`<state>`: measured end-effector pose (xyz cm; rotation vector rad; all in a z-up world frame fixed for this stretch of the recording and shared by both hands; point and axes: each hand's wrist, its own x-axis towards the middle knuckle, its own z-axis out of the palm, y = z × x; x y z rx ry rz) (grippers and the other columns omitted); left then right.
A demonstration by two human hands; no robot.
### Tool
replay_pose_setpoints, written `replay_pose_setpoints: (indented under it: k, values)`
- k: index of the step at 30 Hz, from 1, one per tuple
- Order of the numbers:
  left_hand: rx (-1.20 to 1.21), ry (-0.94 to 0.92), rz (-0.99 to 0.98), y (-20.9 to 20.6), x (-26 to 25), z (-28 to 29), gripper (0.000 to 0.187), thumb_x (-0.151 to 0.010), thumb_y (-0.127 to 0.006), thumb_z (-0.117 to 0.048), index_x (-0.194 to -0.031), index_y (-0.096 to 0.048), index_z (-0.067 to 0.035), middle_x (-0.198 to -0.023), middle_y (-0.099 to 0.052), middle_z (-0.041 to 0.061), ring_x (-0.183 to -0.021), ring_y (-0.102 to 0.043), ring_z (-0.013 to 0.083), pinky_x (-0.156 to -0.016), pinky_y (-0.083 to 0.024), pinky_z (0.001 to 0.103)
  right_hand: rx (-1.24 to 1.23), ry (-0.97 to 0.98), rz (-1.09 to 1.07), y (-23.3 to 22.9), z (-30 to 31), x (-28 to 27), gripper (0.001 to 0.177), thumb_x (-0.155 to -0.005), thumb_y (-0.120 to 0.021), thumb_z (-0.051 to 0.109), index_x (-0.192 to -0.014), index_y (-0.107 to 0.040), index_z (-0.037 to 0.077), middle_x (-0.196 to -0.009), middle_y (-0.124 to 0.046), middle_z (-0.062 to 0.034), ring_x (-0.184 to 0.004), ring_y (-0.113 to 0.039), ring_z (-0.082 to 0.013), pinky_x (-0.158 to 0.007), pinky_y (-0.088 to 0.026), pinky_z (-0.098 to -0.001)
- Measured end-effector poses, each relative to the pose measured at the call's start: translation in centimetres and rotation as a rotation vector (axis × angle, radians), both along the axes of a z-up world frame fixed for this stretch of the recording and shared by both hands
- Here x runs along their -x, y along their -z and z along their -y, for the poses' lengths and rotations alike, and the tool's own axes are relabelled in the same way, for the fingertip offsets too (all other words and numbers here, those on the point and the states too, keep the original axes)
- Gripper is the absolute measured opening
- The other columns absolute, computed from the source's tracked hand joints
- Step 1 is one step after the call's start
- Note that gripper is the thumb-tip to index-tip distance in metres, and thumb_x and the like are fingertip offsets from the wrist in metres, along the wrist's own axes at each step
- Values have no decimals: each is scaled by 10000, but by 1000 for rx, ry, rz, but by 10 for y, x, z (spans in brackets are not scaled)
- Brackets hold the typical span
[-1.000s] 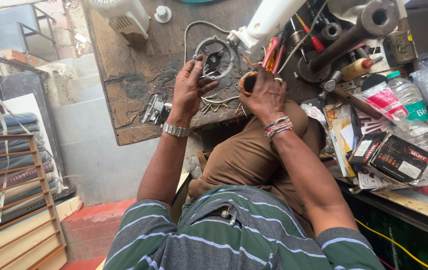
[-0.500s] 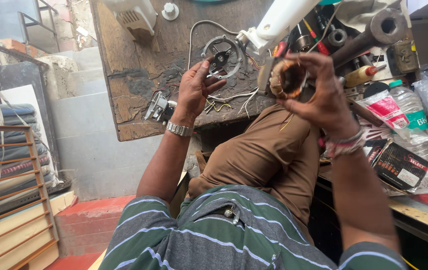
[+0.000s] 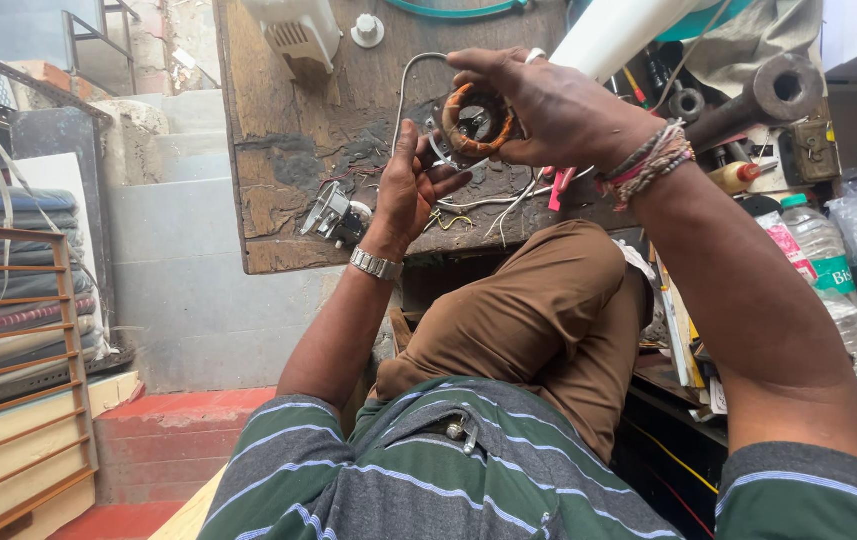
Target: The person disassembles a small electric motor, removes the rotor, and uses pliers to adjust the internal windings. They then reassemble the motor by inserting the rotor back into the stator and aligning the housing.
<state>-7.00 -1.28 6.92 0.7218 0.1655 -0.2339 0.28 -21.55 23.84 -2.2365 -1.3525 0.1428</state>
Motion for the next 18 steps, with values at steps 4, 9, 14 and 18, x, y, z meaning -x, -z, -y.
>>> replay_pose_setpoints:
  k: [4, 9, 14, 18]
  values:
    - [8, 26, 54, -6, 2, 1, 754, -1049, -412, -570, -1421, -471, 83, -1268, -668, 231, -1107, -725, 291, -905, -658, 411, 33, -58, 62, 6, -5, -6, 916, -789, -857, 101, -1551, -348, 107, -1369, -609, -231, -1232, -610, -424, -1016, -523, -464]
    - [-56, 8, 89, -1, 4, 6, 579, -1053, -501, -448, -1365, -530, 39, -1259, -678, 185, -1111, -733, 244, -907, -667, 385, 67, -28, 20, 21, -4, -10, 946, -766, -847, 69, -1566, -345, 120, -1404, -573, -239, -1271, -583, -419, -1048, -506, -459]
    - [-96, 36, 113, 8, 2, 7, 378, -1088, -599, -256, -1331, -592, 33, -1232, -681, 161, -1091, -716, 212, -911, -654, 352, 63, -13, 45, 33, 2, -9, 958, -761, -826, 24, -1591, -353, 104, -1467, -552, -215, -1403, -503, -394, -1132, -469, -438]
    - [-106, 27, 126, 6, 8, 8, 499, -1081, -571, -237, -1494, -432, 6, -1307, -648, 158, -1133, -700, 231, -938, -654, 368, 112, -41, 147, 40, -2, -4, 923, -721, -874, 89, -1519, -413, 45, -1462, -540, -191, -1426, -457, -397, -1131, -441, -451]
